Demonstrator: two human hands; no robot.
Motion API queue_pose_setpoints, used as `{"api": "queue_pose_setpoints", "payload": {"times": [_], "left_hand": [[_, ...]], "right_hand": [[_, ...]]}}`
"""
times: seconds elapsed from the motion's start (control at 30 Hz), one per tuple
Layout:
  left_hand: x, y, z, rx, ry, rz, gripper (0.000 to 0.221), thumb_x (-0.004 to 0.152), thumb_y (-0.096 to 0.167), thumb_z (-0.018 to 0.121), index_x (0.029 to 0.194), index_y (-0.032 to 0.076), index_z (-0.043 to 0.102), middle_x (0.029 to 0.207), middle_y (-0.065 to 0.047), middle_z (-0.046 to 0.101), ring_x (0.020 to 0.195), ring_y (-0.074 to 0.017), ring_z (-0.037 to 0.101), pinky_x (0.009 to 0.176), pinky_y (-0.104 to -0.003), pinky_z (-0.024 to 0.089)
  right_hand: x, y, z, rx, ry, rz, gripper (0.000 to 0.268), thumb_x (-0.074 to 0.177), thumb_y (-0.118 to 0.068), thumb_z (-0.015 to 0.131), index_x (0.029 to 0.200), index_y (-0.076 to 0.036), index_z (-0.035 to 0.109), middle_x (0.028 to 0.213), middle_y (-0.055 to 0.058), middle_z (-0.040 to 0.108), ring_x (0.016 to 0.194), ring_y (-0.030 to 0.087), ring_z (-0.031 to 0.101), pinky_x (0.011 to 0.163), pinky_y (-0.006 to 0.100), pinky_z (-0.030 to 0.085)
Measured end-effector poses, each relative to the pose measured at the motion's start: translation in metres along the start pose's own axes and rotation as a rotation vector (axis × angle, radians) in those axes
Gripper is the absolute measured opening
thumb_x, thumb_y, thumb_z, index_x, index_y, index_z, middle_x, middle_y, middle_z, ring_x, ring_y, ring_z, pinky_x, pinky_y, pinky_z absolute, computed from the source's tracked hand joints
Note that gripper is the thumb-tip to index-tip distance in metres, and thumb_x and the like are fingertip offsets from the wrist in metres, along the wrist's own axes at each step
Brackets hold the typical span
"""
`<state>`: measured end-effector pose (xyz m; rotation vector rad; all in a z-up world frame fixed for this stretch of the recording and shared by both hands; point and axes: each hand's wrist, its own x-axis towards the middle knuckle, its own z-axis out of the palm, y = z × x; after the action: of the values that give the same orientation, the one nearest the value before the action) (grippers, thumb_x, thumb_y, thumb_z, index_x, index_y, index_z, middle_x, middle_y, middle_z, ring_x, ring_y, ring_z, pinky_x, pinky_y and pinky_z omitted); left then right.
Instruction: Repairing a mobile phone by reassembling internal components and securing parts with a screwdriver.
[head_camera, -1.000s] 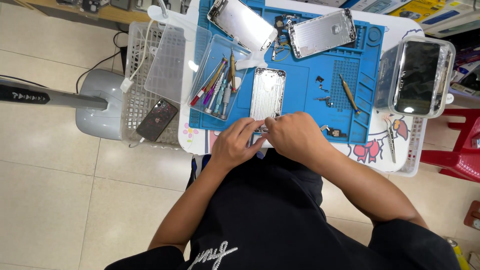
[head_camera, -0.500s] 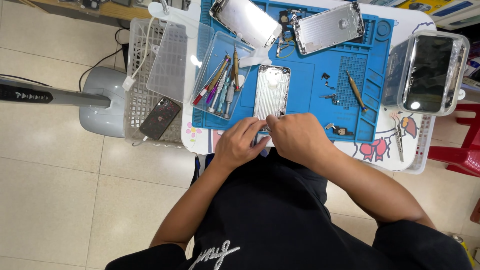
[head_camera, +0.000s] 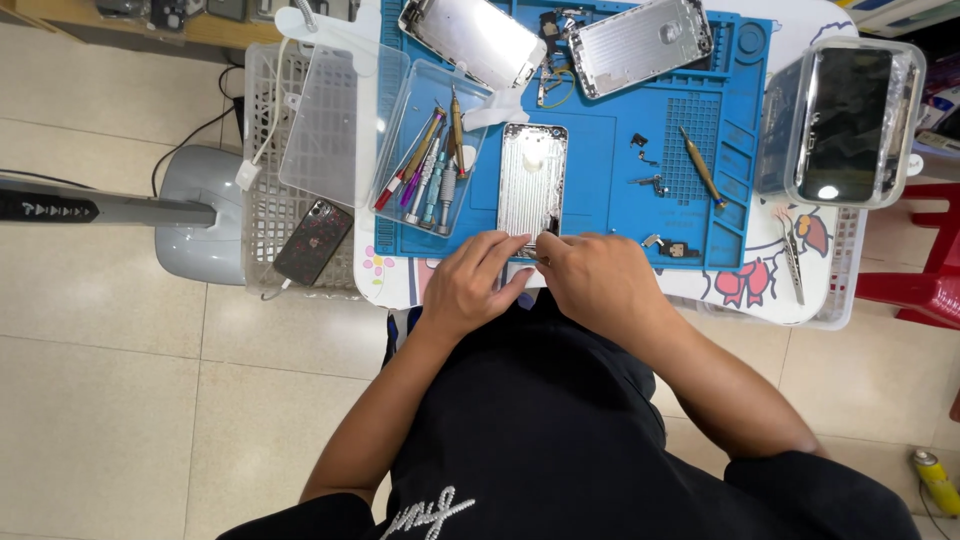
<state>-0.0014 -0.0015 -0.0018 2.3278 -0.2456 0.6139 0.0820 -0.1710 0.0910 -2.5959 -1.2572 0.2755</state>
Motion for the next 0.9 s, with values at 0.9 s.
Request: {"api": "queue_pose_setpoints", "payload": {"times": [0.9], "left_hand": [[0.021, 0.041, 0.041, -0.13, -0.025, 0.103, 0.034, 0.083, 0.015, 0.086, 0.115, 0.009, 0.073, 0.106, -0.004, 0.067, 0.093, -0.024, 0.064, 0.081, -0.036, 0.048]], "right_hand": [[-0.192, 0.027, 0.104, 0.789, 0.797, 0.522, 0.025, 0.103, 0.006, 0.055, 0.122, -0.002, 0.069, 0.097, 0.009, 0.069, 0.087, 0.015, 0.068, 0.08, 0.027, 0.055]]}}
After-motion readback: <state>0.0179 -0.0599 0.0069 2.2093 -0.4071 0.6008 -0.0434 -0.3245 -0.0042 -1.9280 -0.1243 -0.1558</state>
